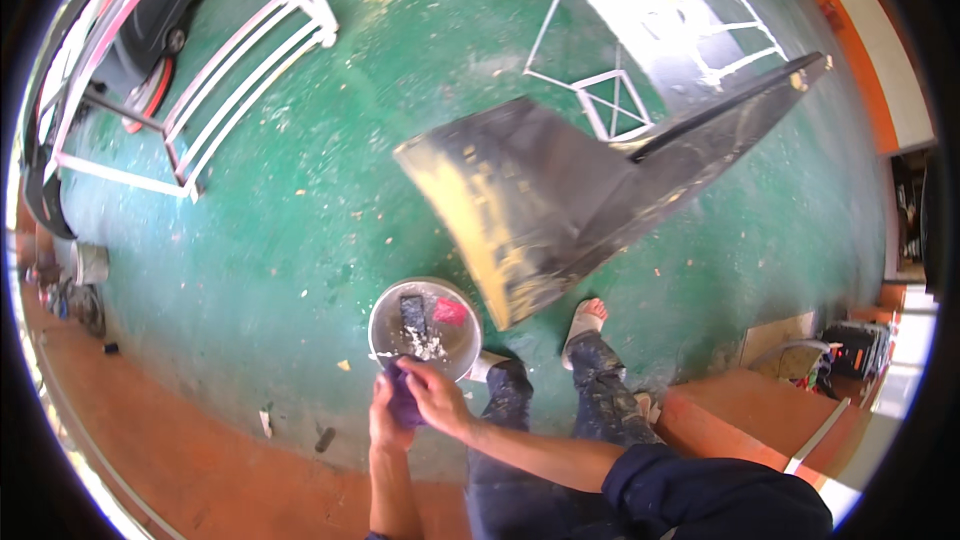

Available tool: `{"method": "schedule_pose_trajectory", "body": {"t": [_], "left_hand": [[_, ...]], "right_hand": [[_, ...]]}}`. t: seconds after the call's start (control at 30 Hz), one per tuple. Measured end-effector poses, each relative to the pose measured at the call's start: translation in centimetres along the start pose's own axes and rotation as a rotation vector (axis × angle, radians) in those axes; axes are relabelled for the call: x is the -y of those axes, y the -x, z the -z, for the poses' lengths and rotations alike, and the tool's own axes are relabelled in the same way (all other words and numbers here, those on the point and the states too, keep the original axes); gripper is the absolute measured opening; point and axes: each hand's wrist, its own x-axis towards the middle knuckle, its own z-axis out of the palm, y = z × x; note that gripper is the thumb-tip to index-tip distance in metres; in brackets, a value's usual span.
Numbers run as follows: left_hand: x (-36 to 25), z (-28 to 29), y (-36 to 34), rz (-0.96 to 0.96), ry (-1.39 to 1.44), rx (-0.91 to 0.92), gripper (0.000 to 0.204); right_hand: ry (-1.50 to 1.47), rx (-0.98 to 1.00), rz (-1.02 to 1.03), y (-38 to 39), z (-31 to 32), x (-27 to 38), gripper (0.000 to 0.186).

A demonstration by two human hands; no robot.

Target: The person sands a black car bumper with a purple sanding block, repeatedly dipping the block into a bucket of water. The person holds the bumper with one hand and sands with the other, working on different sections of the surface.

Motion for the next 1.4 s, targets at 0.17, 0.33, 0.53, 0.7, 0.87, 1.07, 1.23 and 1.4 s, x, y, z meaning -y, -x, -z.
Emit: {"method": "schedule_pose_trajectory", "body": {"t": [0.17, 0.33, 0.53, 0.7, 0.87, 1.07, 1.23, 1.4], "left_hand": [[-1.5, -6.6, 5.8, -0.332, -0.225, 0.198, 0.052], [-2.1, -22.6, 10.9, -1.290, -1.466, 0.202, 0.029], [0.1, -41.2, 13.2, -1.338, -1.433, 0.310, 0.039], [6.6, -56.4, 8.5, -0.201, -0.246, 0.706, 0.048], [12.4, -70.5, 2.0, -0.210, -0.619, 0.803, 0.046], [21.7, -86.8, -2.9, 0.062, -0.273, 0.826, 0.059], [25.5, -93.7, -9.1, 0.017, -0.391, 0.815, 0.058], [27.8, -96.8, -10.7, -0.175, -0.543, 0.783, 0.033]], "right_hand": [[-0.239, 0.067, 0.158, 4.2, 8.1, 13.5, 0.036], [-0.604, -0.347, 0.248, 4.2, 25.5, 22.3, 0.043], [0.780, -0.555, 0.650, -6.6, 40.2, 22.9, 0.071], [0.997, -0.358, 0.778, -11.3, 48.6, 17.9, 0.087], [0.914, -0.613, 0.484, -16.8, 68.0, 19.2, 0.083], [0.968, -0.972, 0.292, -23.5, 90.6, 20.4, 0.073], [0.691, -0.676, 0.534, -20.1, 82.2, 19.0, 0.076], [0.890, -0.814, 0.433, -22.0, 92.8, 18.6, 0.069]]}}
